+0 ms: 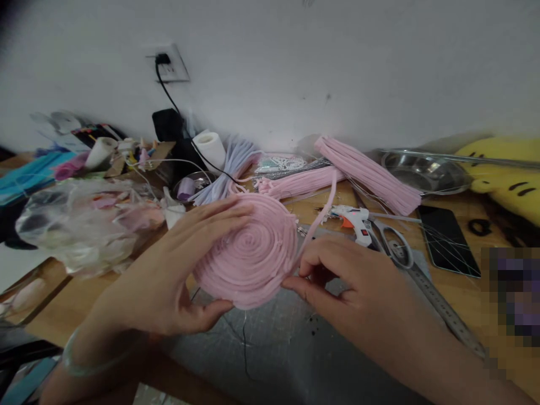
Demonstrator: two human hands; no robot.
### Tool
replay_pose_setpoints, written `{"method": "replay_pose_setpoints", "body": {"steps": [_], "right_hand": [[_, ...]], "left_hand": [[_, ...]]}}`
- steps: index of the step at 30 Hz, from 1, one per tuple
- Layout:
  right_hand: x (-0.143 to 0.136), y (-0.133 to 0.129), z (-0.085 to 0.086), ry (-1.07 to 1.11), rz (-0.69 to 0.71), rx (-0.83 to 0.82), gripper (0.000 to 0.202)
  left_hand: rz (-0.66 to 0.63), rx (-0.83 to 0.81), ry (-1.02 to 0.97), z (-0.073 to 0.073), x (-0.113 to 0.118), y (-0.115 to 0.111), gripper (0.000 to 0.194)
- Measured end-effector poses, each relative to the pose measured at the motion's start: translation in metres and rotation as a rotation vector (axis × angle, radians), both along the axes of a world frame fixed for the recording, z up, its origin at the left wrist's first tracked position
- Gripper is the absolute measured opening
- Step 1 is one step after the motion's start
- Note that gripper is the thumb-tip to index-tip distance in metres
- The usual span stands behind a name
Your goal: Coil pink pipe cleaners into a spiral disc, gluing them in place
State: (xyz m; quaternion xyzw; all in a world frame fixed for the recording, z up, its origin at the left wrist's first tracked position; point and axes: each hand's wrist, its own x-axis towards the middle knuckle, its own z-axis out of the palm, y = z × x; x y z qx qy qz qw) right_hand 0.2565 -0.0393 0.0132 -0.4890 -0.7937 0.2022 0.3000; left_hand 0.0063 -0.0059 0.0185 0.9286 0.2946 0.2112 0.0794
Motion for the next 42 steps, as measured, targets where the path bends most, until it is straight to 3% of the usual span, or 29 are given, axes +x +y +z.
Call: {"method": "replay_pose_setpoints", "body": {"steps": [16, 31, 39, 42], "right_hand": [[0.004, 0.002, -0.002, 0.035, 0.049, 0.025, 0.019], [0.002, 0.001, 0.003, 0.008, 0.024, -0.106, 0.023], [0.001, 0.002, 0.002, 0.038, 0.021, -0.09, 0.022], [0.001, 0.002, 0.002, 0.057, 0.028, -0.097, 0.022]], "left_hand": [[0.011, 0.071, 0.065, 0.0, 0.001, -0.003, 0.083], [0.081, 0.169, 0.141, 0.002, 0.006, -0.013, 0.08], [0.069, 0.174, 0.126, 0.002, 0.002, -0.009, 0.102], [0.12, 0.198, 0.148, 0.006, -0.003, -0.014, 0.105]]}}
